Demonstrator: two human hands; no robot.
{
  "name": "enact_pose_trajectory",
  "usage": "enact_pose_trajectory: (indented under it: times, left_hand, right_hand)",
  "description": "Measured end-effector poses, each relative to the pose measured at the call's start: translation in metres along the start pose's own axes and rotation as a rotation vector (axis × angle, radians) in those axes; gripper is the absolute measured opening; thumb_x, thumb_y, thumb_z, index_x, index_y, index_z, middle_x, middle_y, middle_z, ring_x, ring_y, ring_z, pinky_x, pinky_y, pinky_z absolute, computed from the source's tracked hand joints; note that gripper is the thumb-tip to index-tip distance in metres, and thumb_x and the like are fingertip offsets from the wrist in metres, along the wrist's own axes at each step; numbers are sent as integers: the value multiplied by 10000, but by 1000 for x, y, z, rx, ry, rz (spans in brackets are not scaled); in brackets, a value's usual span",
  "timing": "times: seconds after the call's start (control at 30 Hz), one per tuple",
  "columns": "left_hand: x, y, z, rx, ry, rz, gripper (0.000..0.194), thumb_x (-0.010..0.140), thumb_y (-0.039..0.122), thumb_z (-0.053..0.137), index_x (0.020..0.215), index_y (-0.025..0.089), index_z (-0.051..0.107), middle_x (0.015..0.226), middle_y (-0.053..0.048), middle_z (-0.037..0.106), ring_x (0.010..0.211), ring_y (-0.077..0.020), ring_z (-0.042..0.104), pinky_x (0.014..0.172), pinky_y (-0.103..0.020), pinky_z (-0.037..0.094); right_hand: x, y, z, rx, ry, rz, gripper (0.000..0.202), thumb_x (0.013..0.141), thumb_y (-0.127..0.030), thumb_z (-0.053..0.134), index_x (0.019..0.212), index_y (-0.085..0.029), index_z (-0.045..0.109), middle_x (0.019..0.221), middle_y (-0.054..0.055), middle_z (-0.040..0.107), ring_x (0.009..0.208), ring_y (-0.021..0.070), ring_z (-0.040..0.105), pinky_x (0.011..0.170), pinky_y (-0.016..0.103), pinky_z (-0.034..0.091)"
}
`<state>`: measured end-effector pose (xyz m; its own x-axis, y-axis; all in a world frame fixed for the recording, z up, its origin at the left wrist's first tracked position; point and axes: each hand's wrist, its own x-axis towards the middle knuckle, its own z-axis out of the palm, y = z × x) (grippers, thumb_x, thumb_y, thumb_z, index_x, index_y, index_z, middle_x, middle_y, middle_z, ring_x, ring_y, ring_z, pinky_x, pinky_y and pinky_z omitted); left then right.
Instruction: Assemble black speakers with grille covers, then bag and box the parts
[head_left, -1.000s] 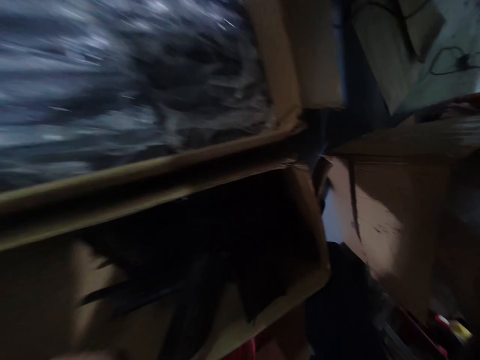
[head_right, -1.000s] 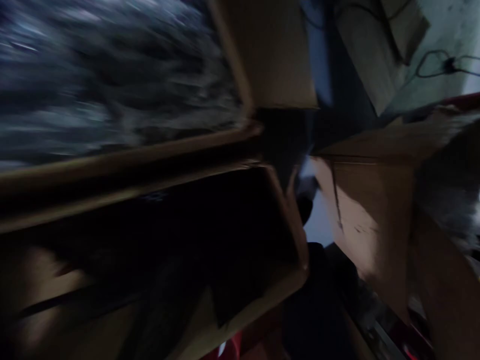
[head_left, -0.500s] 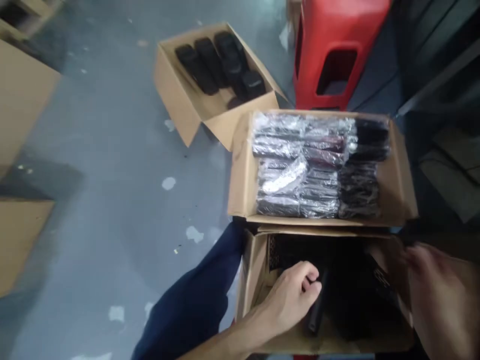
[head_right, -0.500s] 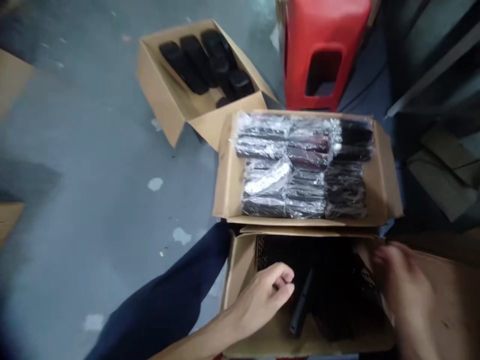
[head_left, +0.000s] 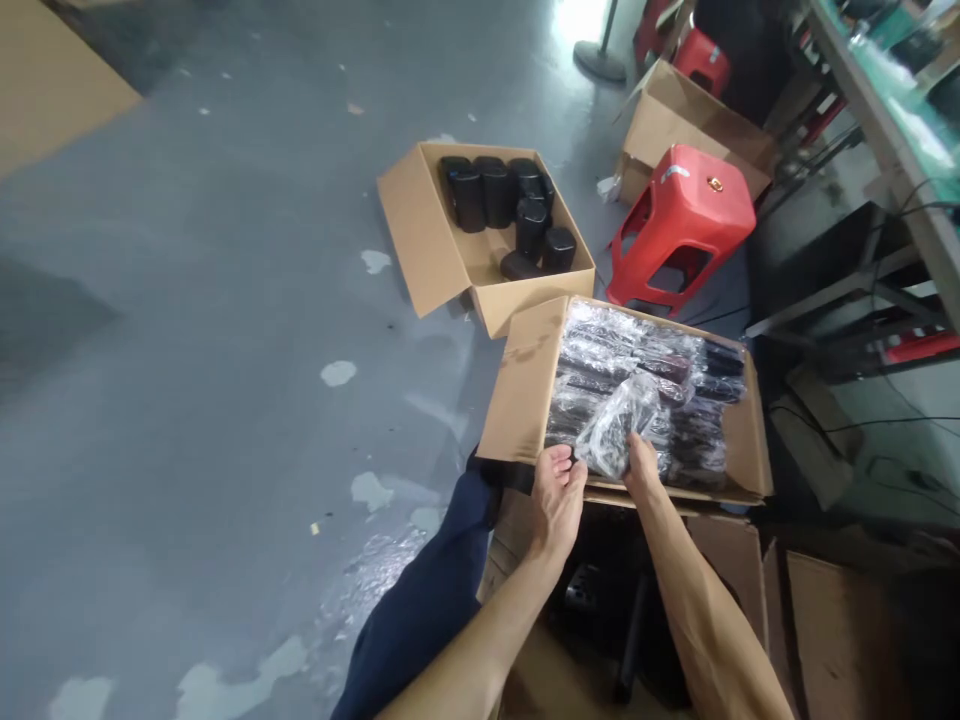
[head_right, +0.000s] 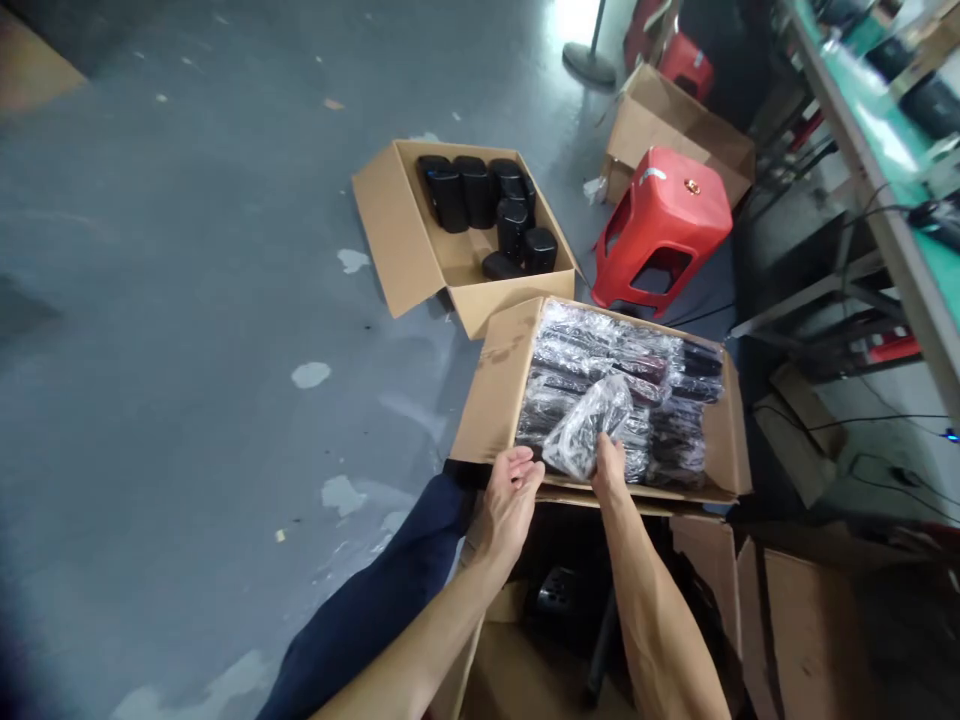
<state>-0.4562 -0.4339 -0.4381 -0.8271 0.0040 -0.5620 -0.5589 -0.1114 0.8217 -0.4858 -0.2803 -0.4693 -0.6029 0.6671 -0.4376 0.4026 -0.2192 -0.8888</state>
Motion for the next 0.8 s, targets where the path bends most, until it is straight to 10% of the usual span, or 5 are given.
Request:
enact_pose_trajectory:
  times: [0.2, 0.3, 0.5, 0.63, 0.8]
  left_hand:
    - [-31, -10, 22, -16, -549, -181, 673, 823, 541, 770, 1373, 215, 559, 1311, -137, 698, 1187, -313, 664, 1014, -404, 499]
    - [-60, -30, 30, 37, -688, -191, 659, 843, 607, 734, 1339, 190, 615, 1318, -147, 701, 1231, -330, 638, 1049, -415, 481]
    - [-96, -76, 40, -18, -862, -461, 684, 822, 659, 721, 1265, 147, 625, 1169, -154, 743, 1097, -309, 689, 951, -399, 535]
    - [-106, -92, 44, -41, -1027, -569, 556, 800, 460, 770, 1252, 166, 635, 1001, -86, 764, 959, -268, 721, 852, -362, 557]
    - [-115, -103, 48, 80, -1059, -492, 424, 724, 308, 797, 1116, 166, 720, 899, -49, 764, 885, -252, 711, 852, -365, 551]
  right_hand:
    - [-114, -9, -116, -211, -85, 76, 441, 723, -549, 755, 947, -169, 755, 743, 47, 740, 680, 240, 681, 647, 323, 535]
    - [-159, 7, -151, -461, 172, -59, 506, 764, -629, 689, 947, -170, 797, 851, 87, 785, 825, 296, 714, 752, 351, 540]
    - [-209, 45, -196, -89, 497, 99, 440, 726, -630, 697, 777, -199, 773, 782, 91, 783, 854, 332, 746, 739, 408, 598]
    - [-231, 57, -220, 399, 421, 155, 371, 731, -583, 741, 848, -232, 764, 901, 76, 806, 1005, 314, 758, 861, 460, 628]
    - [-248, 59, -240, 350, 448, 165, 320, 755, -458, 781, 944, -201, 759, 943, 78, 805, 972, 280, 766, 866, 405, 630]
